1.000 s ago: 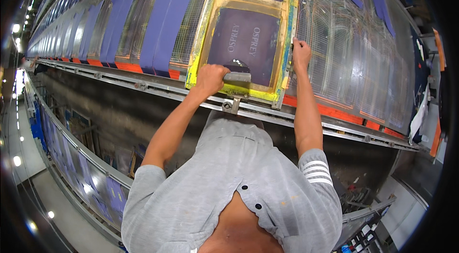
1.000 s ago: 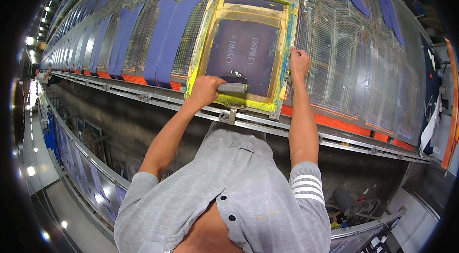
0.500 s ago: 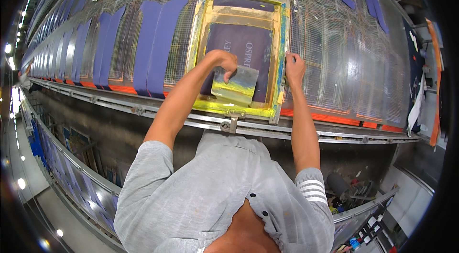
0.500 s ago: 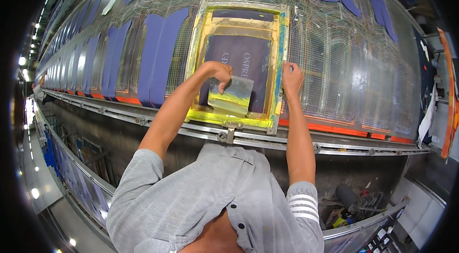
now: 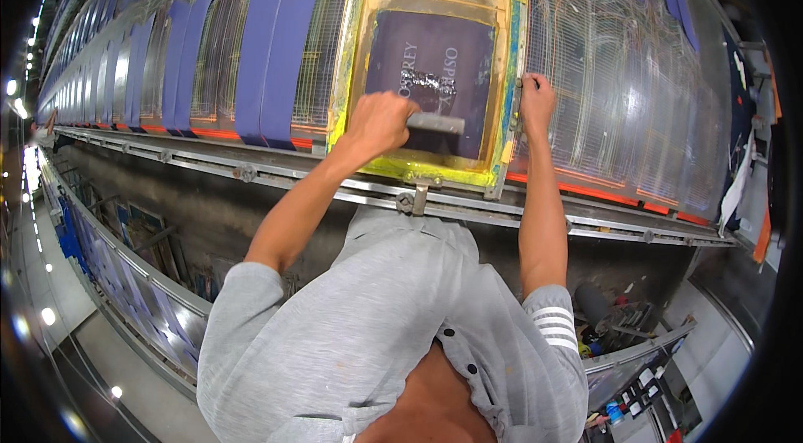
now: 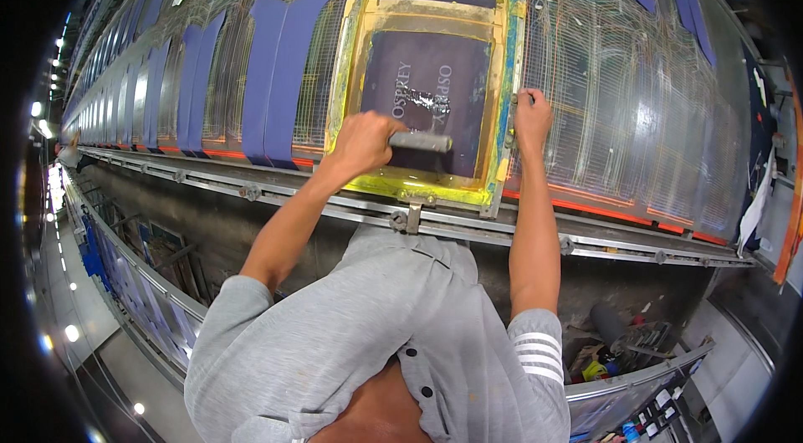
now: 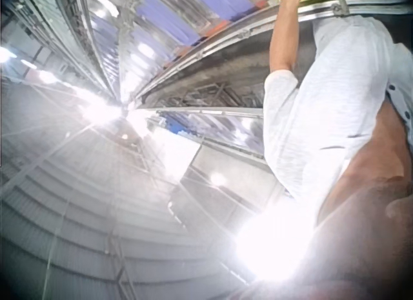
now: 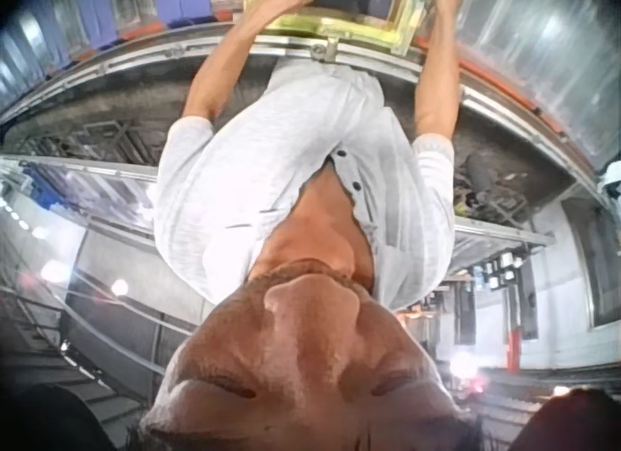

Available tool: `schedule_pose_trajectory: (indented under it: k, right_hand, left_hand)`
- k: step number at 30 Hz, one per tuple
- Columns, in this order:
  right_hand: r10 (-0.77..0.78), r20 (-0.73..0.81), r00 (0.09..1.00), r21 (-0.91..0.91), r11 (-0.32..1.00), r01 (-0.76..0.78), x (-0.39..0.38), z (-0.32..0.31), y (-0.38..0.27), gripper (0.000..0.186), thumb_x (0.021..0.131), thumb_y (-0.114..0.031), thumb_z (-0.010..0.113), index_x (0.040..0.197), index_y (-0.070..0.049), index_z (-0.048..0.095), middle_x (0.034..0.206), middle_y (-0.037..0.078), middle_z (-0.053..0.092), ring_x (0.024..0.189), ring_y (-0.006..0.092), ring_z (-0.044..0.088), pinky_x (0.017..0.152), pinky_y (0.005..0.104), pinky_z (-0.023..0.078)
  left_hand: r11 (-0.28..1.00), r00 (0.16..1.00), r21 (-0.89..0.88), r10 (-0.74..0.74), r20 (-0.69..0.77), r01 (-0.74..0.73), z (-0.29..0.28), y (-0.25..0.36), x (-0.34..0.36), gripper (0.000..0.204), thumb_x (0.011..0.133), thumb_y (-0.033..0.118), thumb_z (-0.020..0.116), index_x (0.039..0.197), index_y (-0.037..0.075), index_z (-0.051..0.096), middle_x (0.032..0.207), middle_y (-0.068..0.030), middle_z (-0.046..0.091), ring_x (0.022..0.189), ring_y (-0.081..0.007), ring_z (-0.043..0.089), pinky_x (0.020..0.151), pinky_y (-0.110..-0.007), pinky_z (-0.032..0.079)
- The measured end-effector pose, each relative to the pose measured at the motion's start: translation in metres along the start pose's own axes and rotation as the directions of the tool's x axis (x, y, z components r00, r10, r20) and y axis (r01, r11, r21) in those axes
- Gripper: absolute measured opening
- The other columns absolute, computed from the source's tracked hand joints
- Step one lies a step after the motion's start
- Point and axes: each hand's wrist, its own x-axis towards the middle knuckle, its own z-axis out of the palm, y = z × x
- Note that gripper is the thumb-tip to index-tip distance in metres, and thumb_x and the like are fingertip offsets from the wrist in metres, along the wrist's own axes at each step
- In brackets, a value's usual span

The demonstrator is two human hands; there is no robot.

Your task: The person performs screen printing on a conveyor belt. They place a screen frame over a purple fabric piece, apply ink with a squeegee, and pull the ink across the mesh to transfer the design. The person repeats this process on multiple fabric pieces.

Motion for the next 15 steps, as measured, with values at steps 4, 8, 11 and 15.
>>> schedule_pose_trajectory:
  k: [4,8,11,15]
  right_hand:
    - [-0.023,-0.023,0.999,-0.072,0.997,0.022,0.002,0.001,-0.009,0.027,0.090,-0.032,0.062,0.099,-0.010,0.073,0.076,0.019,0.068,0.071,0.0349,0.064,0.070,0.0449,0.048]
    - [-0.008,-0.007,1.000,-0.051,0.999,0.007,0.006,0.001,-0.005,0.028,0.089,-0.034,0.062,0.099,-0.010,0.073,0.079,0.020,0.069,0.076,0.0372,0.065,0.073,0.0469,0.048]
    - [-0.062,-0.023,0.998,-0.079,0.995,0.059,0.006,0.004,0.000,0.028,0.089,-0.034,0.062,0.099,-0.010,0.073,0.082,0.020,0.070,0.079,0.0392,0.066,0.075,0.0480,0.049]
    - [-0.086,-0.017,0.996,-0.067,0.994,0.084,0.006,0.003,0.000,0.028,0.088,-0.033,0.062,0.100,-0.011,0.073,0.087,0.021,0.071,0.084,0.0419,0.066,0.077,0.0485,0.049]
  left_hand:
    - [0.975,0.981,-0.142,-0.182,-0.061,0.172,0.014,-0.005,-0.043,0.032,0.070,0.005,0.064,0.099,0.013,0.076,0.080,-0.0199,0.069,0.077,-0.0394,0.067,0.070,-0.048,0.053]
    - [0.782,0.909,-0.527,-0.414,-0.043,0.332,0.015,-0.025,-0.067,0.028,0.074,0.013,0.072,0.100,0.003,0.073,0.078,-0.0173,0.070,0.070,-0.0280,0.067,0.070,-0.039,0.052]
    - [0.615,0.865,-0.725,-0.499,-0.054,0.310,0.031,-0.040,-0.081,0.027,0.076,0.011,0.071,0.099,-0.004,0.070,0.078,-0.0092,0.070,0.070,-0.0146,0.062,0.068,-0.032,0.049]
    - [0.417,0.800,-0.863,-0.599,-0.025,0.285,0.039,-0.042,-0.095,0.026,0.077,0.007,0.069,0.099,-0.006,0.070,0.083,-0.0054,0.070,0.071,-0.0133,0.062,0.068,-0.031,0.049]
